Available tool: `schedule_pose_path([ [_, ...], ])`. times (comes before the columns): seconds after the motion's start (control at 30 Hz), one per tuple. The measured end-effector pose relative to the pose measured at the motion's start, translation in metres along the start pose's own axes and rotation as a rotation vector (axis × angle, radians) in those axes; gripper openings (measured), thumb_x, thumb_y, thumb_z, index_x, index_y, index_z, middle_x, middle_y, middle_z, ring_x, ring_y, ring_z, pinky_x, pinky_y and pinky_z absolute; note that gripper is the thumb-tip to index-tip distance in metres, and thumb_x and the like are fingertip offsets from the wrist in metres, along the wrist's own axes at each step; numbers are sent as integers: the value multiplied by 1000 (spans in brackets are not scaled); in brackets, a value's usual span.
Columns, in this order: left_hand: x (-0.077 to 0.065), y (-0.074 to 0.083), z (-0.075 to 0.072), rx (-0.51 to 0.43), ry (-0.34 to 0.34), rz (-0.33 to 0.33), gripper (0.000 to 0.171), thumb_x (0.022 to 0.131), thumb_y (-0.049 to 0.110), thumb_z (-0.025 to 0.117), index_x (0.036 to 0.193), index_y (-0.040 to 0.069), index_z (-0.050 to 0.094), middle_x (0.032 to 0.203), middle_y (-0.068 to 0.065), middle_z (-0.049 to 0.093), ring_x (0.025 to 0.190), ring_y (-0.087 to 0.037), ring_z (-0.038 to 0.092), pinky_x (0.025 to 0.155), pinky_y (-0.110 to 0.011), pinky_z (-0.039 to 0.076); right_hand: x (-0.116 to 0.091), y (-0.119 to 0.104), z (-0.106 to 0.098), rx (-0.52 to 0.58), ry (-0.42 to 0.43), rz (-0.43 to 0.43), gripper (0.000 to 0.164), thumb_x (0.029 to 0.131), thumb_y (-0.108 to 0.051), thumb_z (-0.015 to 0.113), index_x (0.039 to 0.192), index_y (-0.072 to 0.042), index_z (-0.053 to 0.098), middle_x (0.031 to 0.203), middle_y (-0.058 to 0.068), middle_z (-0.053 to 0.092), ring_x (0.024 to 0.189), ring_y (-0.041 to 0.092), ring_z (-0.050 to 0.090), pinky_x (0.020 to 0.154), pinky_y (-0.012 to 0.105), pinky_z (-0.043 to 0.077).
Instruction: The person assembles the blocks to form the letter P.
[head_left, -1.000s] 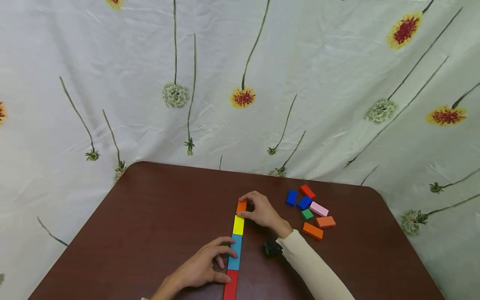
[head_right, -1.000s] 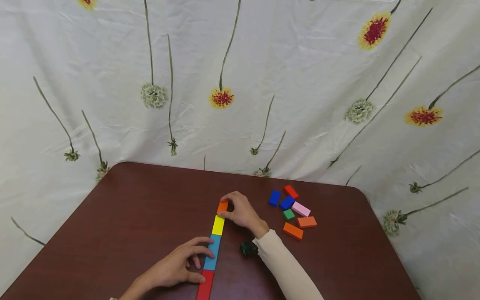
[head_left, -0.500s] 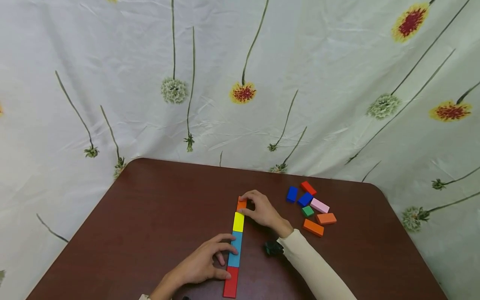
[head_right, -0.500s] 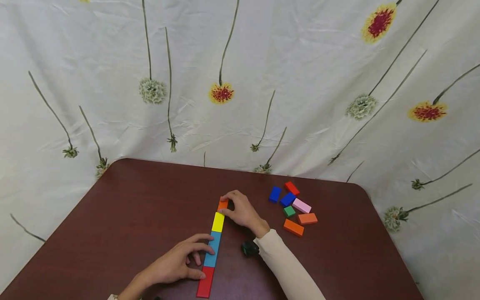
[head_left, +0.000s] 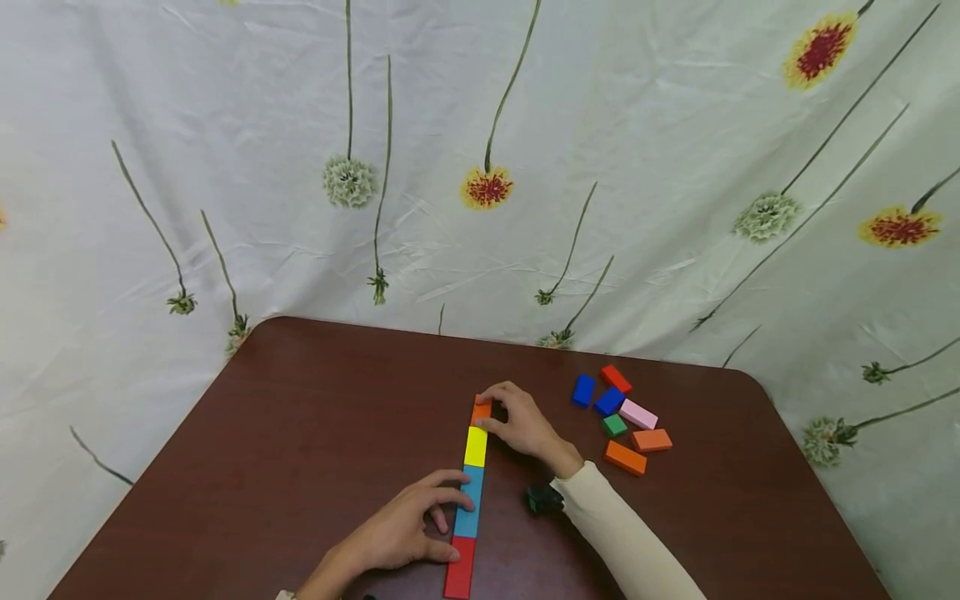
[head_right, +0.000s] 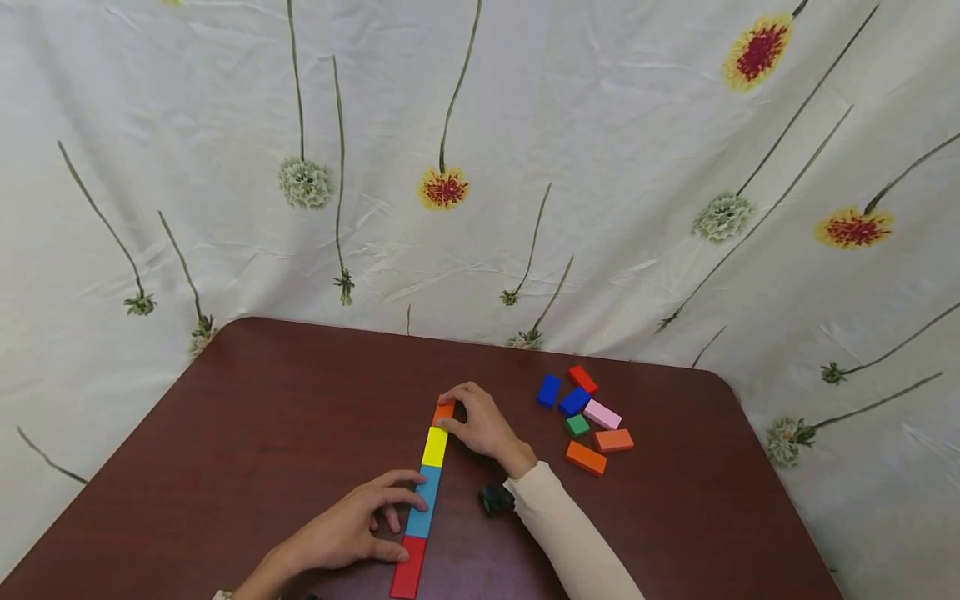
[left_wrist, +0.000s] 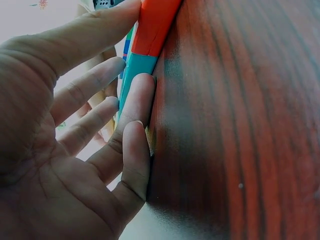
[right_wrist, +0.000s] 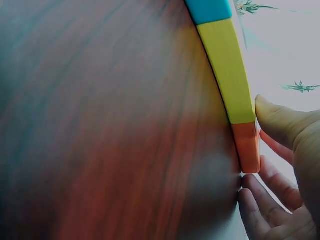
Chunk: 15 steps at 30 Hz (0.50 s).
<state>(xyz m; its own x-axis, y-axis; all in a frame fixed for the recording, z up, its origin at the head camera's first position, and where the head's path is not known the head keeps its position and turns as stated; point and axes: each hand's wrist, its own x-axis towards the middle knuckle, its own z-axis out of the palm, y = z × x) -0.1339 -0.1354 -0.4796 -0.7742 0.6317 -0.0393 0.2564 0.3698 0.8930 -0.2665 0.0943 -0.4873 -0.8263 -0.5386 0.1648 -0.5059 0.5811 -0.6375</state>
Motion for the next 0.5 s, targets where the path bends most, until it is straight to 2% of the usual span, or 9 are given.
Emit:
schedule_pose_path([
  [0.33, 1, -1, 1, -9, -5, -12, 38, 84, 24, 83, 119, 16, 70, 151, -12, 43, 81, -7, 57, 73, -23, 51, 0, 1, 1, -16, 1, -2, 33, 95, -25, 70, 123, -7, 65, 127, 12, 59, 112, 28, 58, 99, 45, 49],
  [0.5, 2, 0, 1, -9, 0, -6, 38, 83, 23, 83, 118, 17, 70, 151, -11, 43, 81, -8, 57, 73, -23, 51, -3, 4, -7, 30, 14, -24, 35, 96, -23, 69, 124, -5, 64, 128, 13, 58, 115, 30, 59, 100, 45, 49],
])
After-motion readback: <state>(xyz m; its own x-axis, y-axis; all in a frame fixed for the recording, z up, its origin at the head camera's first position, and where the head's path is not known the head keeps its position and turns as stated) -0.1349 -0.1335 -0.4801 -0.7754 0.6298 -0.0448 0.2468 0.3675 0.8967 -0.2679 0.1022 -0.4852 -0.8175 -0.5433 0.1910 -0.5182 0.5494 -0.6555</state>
